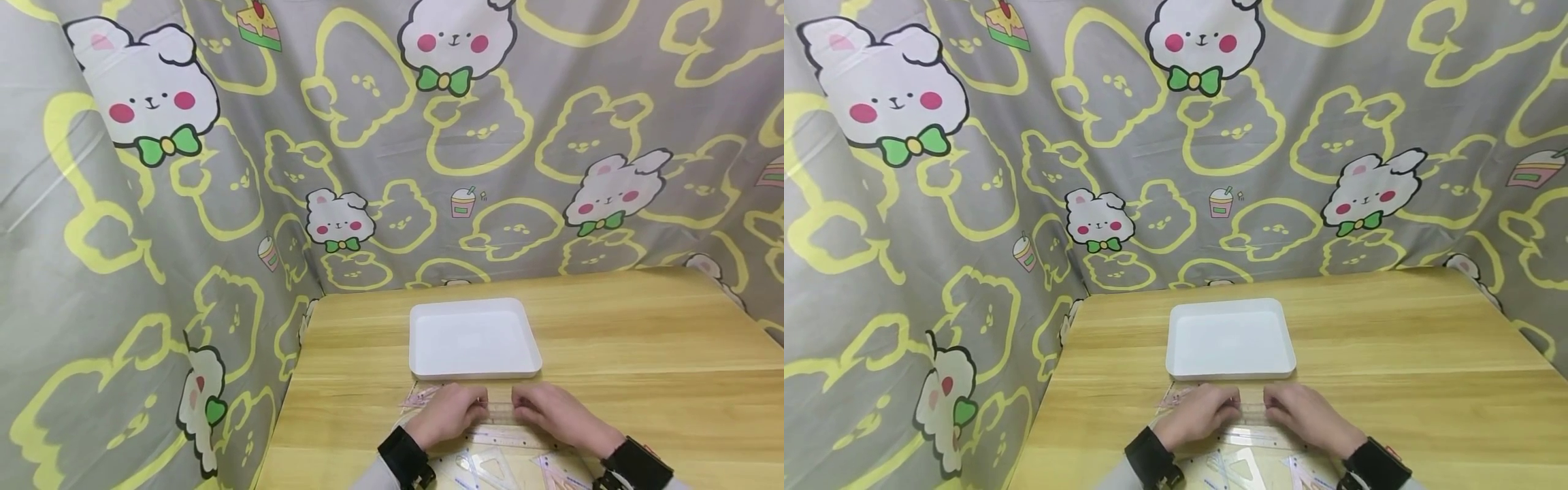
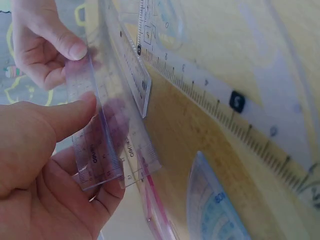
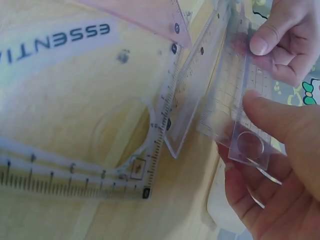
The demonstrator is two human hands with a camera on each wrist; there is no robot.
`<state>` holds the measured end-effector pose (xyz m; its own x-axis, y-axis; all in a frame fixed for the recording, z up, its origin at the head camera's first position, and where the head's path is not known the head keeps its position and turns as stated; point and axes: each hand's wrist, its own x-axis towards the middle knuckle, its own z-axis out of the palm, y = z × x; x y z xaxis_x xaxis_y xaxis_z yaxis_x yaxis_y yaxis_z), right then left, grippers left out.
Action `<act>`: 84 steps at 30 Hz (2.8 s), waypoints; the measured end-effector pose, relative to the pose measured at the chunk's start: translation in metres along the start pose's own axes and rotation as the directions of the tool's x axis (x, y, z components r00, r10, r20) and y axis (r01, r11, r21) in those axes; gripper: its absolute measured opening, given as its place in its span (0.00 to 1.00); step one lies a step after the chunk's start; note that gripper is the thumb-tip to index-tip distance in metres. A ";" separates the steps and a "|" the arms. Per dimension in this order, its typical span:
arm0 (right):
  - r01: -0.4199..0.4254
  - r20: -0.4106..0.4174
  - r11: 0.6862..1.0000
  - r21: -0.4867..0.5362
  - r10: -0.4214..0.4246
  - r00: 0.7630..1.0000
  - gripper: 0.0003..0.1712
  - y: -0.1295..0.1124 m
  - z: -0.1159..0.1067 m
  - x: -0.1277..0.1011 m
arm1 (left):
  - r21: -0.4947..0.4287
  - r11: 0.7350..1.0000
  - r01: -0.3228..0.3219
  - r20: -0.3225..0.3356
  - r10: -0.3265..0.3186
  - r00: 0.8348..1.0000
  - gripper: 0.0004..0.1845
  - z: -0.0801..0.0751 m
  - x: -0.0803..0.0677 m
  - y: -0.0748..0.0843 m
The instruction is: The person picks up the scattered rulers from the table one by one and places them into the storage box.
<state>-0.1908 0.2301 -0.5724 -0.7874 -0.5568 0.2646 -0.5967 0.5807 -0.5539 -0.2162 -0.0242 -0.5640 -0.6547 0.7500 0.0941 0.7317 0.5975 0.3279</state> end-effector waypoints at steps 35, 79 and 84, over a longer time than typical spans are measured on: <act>-0.066 -0.046 0.997 0.032 0.067 0.997 0.08 0.018 -0.049 0.055 | -0.289 0.951 0.109 -0.134 -0.153 0.979 0.03 -0.042 0.034 -0.032; 0.143 0.151 0.968 -0.207 -0.112 0.982 0.10 0.066 -0.038 0.081 | -0.225 0.961 0.162 0.071 -0.150 0.986 0.02 -0.008 0.080 -0.059; 0.134 0.161 0.965 -0.225 -0.099 0.982 0.09 0.064 -0.039 0.080 | -0.253 0.954 0.160 0.122 -0.133 0.984 0.03 -0.011 0.079 -0.059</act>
<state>-0.2982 0.2460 -0.5563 -0.6891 -0.7000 0.1874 -0.7164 0.6193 -0.3213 -0.3137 -0.0032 -0.5659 -0.7180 0.6930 -0.0659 0.5450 0.6185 0.5660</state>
